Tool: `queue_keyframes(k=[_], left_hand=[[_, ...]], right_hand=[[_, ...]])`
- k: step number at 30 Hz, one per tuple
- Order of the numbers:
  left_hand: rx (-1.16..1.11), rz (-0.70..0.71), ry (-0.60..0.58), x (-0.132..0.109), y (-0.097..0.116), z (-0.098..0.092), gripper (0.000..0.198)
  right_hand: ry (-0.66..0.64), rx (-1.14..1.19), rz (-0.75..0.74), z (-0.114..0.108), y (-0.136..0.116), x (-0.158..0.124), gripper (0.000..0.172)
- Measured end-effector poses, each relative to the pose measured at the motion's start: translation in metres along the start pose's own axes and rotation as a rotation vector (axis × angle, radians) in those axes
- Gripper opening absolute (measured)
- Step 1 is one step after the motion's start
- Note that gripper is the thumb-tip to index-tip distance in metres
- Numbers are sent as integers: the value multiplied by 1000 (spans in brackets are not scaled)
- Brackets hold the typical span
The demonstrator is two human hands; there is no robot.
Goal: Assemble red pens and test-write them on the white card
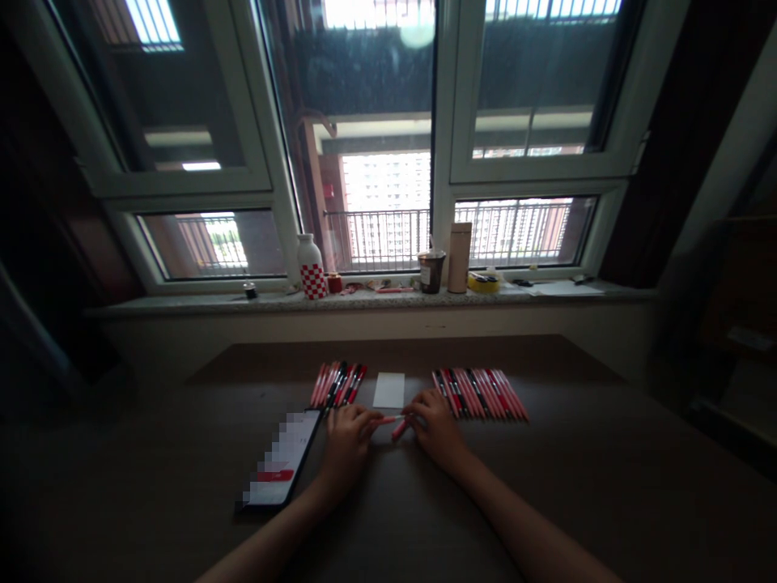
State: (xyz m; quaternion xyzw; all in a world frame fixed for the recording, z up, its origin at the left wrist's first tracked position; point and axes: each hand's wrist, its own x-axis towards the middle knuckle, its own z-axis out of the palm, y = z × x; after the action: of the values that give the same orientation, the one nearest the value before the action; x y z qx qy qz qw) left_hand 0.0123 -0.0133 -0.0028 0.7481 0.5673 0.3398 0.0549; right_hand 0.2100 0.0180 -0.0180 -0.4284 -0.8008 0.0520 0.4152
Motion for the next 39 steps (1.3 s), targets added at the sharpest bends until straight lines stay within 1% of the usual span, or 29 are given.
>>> queue_keyframes(k=[5,9,14,19,22,25,29,31,36,39], left_hand=[[14,10,-24,0,-1,0,23],[17,30,-45,1,0,-1,20],[41,43,-74,0,0,0,21],[49,51,-79,-1,1,0,23],[33,46,-65,-1,2,0,24],[29,39,-27,-1,3,0,26],[63,12,35,-1,2,2,28],[82,-5,60,-1,1,2,29],[120,-22,97,-2,2,0,30],[143,-33,91,-1,3,-1,30]], right_hand=[[-2,30,-11,3,5,0,11],[-16,50,-24,3,3,0,12],[-30,66,-46,2,0,0,12],[-28,60,-54,3,2,0,12],[-21,40,-47,5,4,0,14],[-24,22,-48,5,4,0,20],[-13,44,20,5,4,0,41],[-2,79,66,6,5,-1,47],[-31,144,104,8,5,-2,36],[-66,143,100,7,3,-2,39]])
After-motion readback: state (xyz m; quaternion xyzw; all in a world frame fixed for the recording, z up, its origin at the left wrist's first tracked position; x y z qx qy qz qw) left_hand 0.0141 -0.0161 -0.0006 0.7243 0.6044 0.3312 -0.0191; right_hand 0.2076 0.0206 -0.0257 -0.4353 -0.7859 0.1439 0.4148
